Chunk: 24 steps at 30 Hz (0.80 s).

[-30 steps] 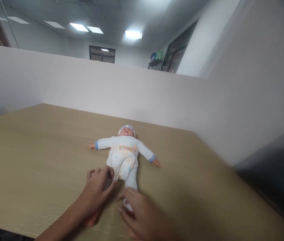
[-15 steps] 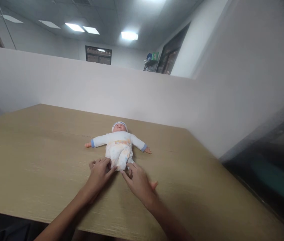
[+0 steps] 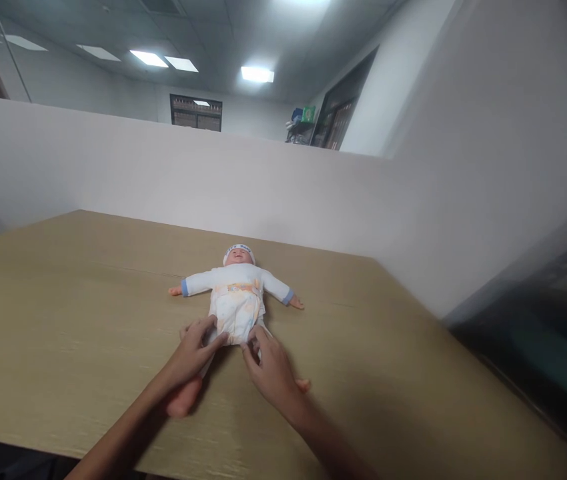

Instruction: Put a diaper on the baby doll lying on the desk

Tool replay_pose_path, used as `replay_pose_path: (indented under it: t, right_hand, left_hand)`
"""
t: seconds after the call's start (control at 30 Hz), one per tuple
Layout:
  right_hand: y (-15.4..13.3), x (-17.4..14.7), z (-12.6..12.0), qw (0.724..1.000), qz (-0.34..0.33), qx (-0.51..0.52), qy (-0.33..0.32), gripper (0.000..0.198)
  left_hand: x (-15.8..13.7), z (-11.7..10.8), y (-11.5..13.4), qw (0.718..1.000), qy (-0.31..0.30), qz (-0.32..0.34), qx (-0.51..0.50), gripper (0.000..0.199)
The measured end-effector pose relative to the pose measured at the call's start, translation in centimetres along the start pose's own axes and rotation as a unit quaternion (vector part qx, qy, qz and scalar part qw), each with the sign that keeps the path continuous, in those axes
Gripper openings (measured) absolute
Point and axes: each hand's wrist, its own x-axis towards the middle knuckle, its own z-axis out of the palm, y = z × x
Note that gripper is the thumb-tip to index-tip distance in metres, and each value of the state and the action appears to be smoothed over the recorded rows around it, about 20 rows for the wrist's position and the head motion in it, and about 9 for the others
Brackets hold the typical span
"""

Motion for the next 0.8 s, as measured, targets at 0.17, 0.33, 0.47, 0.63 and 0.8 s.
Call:
replay_pose_path:
  t: [0.17,0.33,0.47,0.63,0.8]
  right_hand:
    - [0.2,-0.5,0.6,1.000,-0.004,0.003,0.012,0.008]
    - [-0.1,0.2,0.6,0.999,0.019,0.028,0.002,0.011]
    - [0.3,1.2,0.6,0.999,0.025,0.023,0.010,0.028]
    - [1.2,0.9,0.7,0.996,0.033,0.012,0.088,0.039]
    - [1.4,0.4,0.7,0.989,0.073,0.028,0.128,0.044]
  left_hand:
    - [0.3,-0.1,0.4,0.998,0.011,0.001,-0.058,0.042]
    - [0.4,0.0,0.5,0.998,0.001,0.013,-0.063,0.040]
    - [0.5,0.0,0.2,0.998,-0.005,0.015,-0.057,0.038]
    - [0.6,-0.1,-0.4,0.997,-0.012,0.006,-0.078,0.035]
    - [0.9,0.2,-1.1,0.982,-0.030,-0.020,-0.187,0.043]
